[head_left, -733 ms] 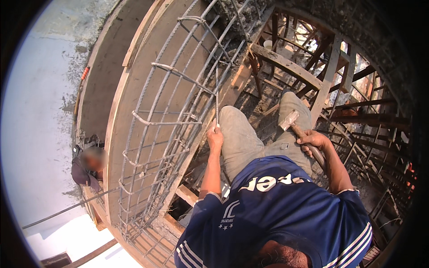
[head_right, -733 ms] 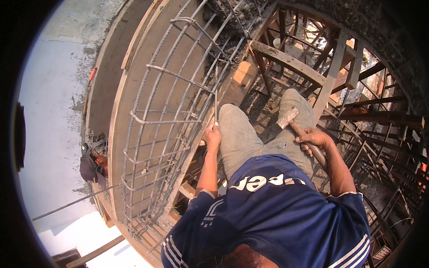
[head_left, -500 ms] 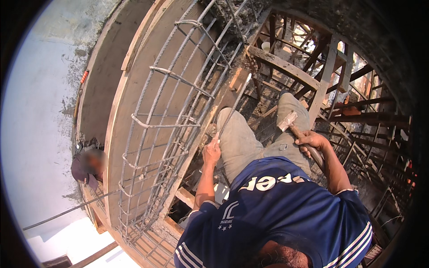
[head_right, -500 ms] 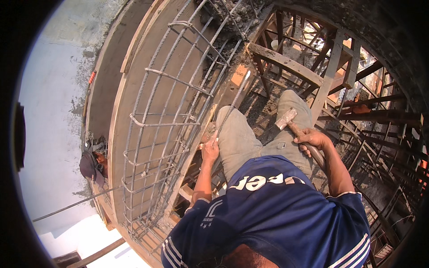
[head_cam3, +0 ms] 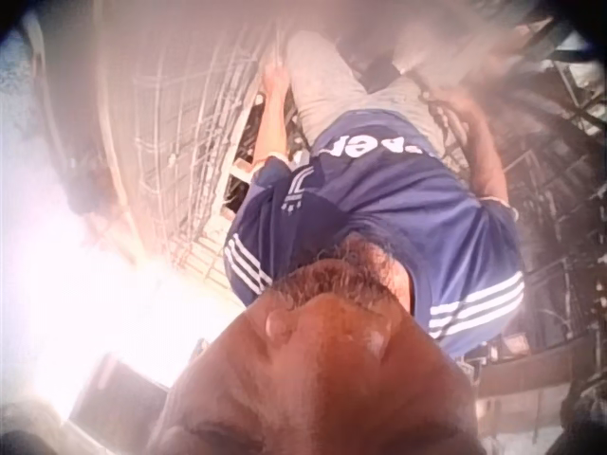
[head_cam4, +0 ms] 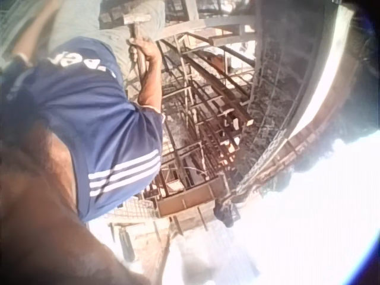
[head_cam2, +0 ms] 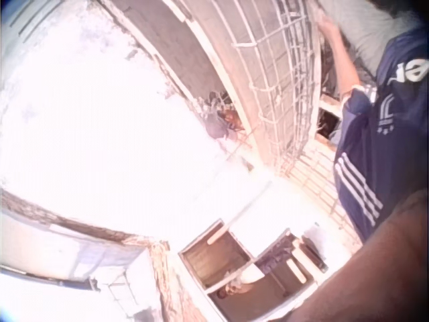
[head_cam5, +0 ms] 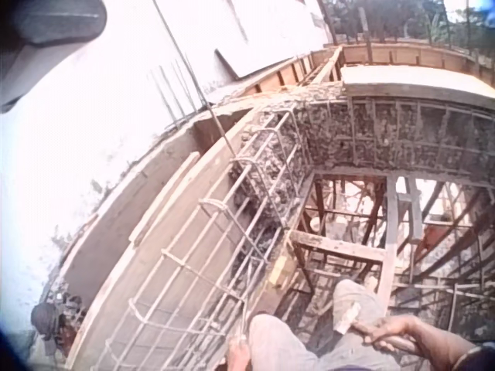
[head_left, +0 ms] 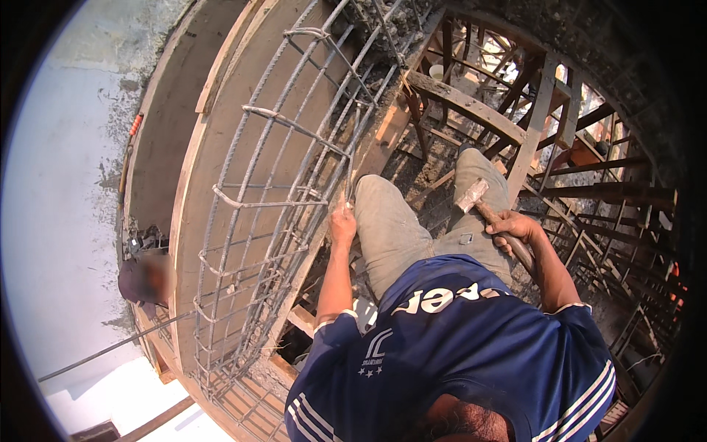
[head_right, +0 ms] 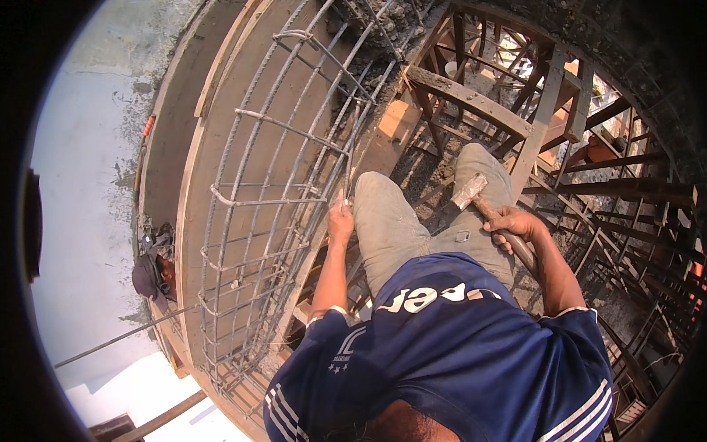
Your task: The person uses a hammer and a metal rod to tighten and secure wire ties around rebar intersections on a concrete form. They position the rod through the wire loop and strike it with the hammer to twist and tighten the connection.
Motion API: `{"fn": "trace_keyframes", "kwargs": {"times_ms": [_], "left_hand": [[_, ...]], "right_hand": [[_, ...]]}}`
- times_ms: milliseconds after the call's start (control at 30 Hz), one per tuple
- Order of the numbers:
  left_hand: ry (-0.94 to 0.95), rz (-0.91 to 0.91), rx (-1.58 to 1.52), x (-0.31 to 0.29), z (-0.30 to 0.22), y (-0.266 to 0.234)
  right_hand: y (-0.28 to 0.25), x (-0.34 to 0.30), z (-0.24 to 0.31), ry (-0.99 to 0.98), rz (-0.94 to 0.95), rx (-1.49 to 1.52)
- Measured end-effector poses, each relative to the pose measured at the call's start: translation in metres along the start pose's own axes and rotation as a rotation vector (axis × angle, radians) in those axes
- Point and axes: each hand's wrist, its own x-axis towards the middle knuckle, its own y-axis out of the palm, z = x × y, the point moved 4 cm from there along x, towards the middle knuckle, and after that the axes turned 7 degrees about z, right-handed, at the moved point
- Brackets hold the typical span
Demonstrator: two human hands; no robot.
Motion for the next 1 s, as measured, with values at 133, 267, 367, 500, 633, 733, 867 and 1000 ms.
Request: {"fn": "trace_keyframes", "kwargs": {"times_ms": [133,267,367,500,633,733,867,1000], "left_hand": [[0.178,0.16,0.059,-0.014,-0.021,-0.017],[0.174,0.181,0.054,-0.044,-0.047,-0.019],[0.057,0.094,-0.08,-0.062,-0.049,-0.031],[-0.001,0.063,-0.121,-0.064,-0.042,-0.035],[-0.226,0.067,-0.293,-0.026,-0.025,-0.004],[-0.143,-0.05,-0.332,-0.008,-0.039,0.005],[-0.249,0.077,-0.204,-0.007,-0.019,0.005],[0.091,0.064,-0.003,-0.013,-0.036,-0.01]], "right_hand": [[0.007,-0.003,-0.002,-0.034,-0.035,-0.007],[0.008,0.001,-0.006,-0.051,-0.044,-0.011],[0.011,-0.002,-0.006,-0.069,-0.063,0.005],[0.005,-0.002,-0.009,-0.035,-0.054,0.012],[0.01,0.002,-0.001,-0.013,-0.024,-0.021],[0.012,-0.003,-0.002,-0.048,-0.041,-0.041],[-0.001,0.003,-0.003,-0.05,-0.038,-0.024],[0.002,-0.001,-0.004,-0.004,-0.031,-0.073]]}}
